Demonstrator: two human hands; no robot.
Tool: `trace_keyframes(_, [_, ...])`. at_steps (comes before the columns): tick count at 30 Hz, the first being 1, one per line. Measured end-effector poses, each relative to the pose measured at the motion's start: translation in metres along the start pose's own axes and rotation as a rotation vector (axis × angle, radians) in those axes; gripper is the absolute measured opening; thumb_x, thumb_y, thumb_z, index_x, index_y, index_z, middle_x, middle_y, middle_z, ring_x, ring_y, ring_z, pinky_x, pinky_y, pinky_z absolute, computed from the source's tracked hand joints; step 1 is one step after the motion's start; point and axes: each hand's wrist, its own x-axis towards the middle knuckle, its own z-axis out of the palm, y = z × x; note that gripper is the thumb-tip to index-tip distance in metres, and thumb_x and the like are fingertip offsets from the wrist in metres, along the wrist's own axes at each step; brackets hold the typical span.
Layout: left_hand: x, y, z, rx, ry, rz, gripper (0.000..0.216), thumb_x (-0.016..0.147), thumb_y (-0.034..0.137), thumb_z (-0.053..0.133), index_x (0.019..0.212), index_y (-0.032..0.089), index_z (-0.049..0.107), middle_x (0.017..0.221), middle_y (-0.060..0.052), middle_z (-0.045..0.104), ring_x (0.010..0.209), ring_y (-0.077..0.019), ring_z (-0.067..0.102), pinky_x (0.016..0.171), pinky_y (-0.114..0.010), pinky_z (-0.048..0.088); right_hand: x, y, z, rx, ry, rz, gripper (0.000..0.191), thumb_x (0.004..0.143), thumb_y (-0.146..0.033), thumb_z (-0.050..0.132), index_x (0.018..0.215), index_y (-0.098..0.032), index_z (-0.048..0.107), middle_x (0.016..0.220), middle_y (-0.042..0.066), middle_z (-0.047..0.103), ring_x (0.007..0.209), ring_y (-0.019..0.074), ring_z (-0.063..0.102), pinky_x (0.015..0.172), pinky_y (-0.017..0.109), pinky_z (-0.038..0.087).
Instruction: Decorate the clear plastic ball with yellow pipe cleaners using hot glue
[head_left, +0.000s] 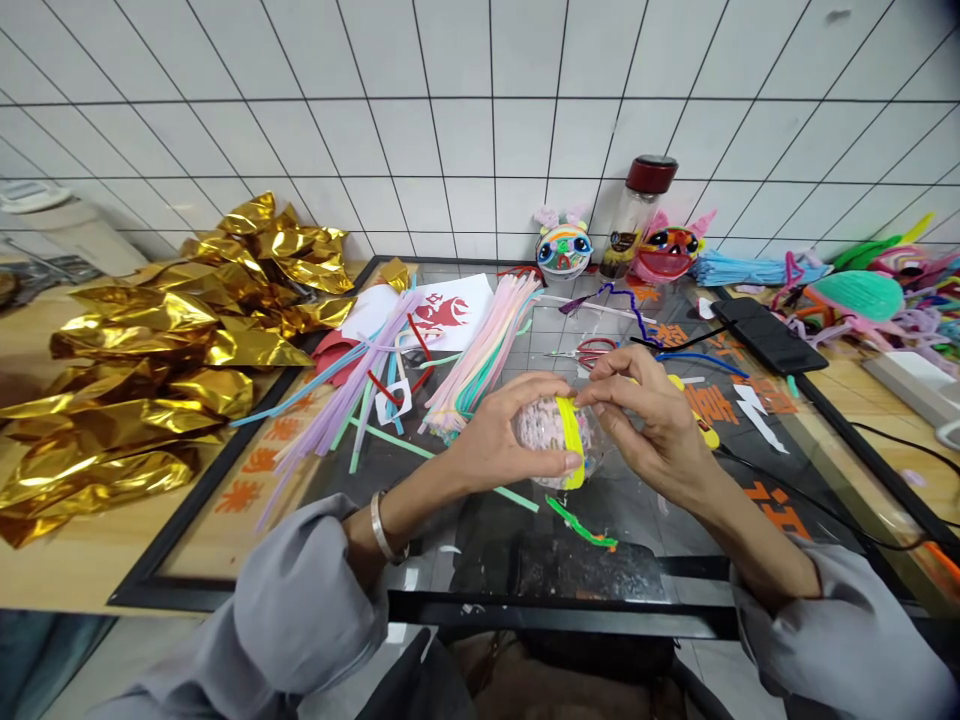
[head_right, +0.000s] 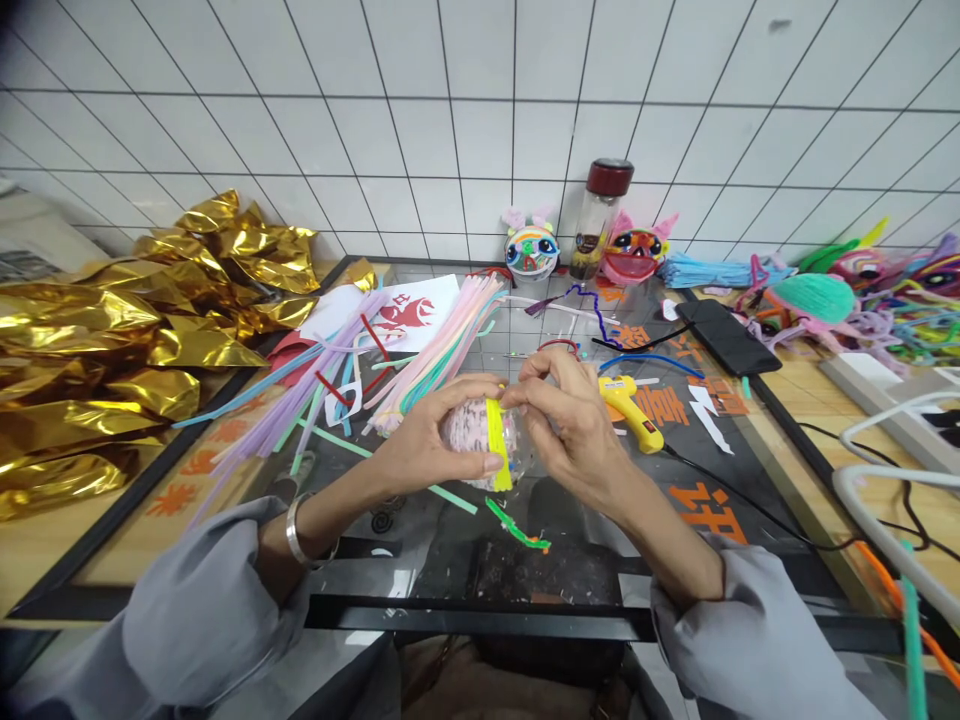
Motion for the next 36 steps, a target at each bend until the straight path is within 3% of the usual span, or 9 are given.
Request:
trace_keyframes(18, [-0.0021, -0.0010, -0.0005, 0.007, -0.027, -0.019, 0.057, 0.067, 0.033, 0.082, 0.118, 0.018, 0.060, 0.128, -0.013, 0.060, 0.121, -0.0289, 0.058, 0.108, -0.047, 0.043, -0.0012, 0.0023, 0.0005, -0.075, -0.014, -0.050, 0.026, 0.085, -0.003, 0.048, 0.096, -0.020, 0.064, 0.101, 0.006, 0.053, 0.102, 0.0221, 0.055, 0.080, 0.040, 0.041])
trace_keyframes(26, [-0.0042, 0.0030, 0.0004, -0.108, -0.011, -0.137, 0.088, 0.062, 0.032, 0.085, 0.137, 0.022, 0.040, 0.140, -0.013, 0.051, 0.131, -0.0299, 0.050, 0.112, -0.044, 0.041, -0.0044, 0.0019, -0.0006, -0.078, -0.014, -0.054, 0.027, 0.085, -0.002, 0.048, 0.098, -0.021, 0.063, 0.104, 0.006, 0.053, 0.100, 0.0207, 0.055, 0.079, 0.038, 0.041])
trace_keyframes(36, [-0.0067, 0.0017, -0.0017, 0.050, -0.045, -0.087, 0.066, 0.067, 0.036, 0.080, 0.124, 0.022, 0.050, 0.123, -0.010, 0.061, 0.115, -0.0272, 0.059, 0.102, -0.043, 0.047, -0.0055, 0.0002, -0.0002, -0.043, -0.009, -0.042, 0.028, 0.086, -0.003, 0.047, 0.099, -0.021, 0.064, 0.103, 0.007, 0.054, 0.099, 0.0209, 0.055, 0.078, 0.039, 0.043])
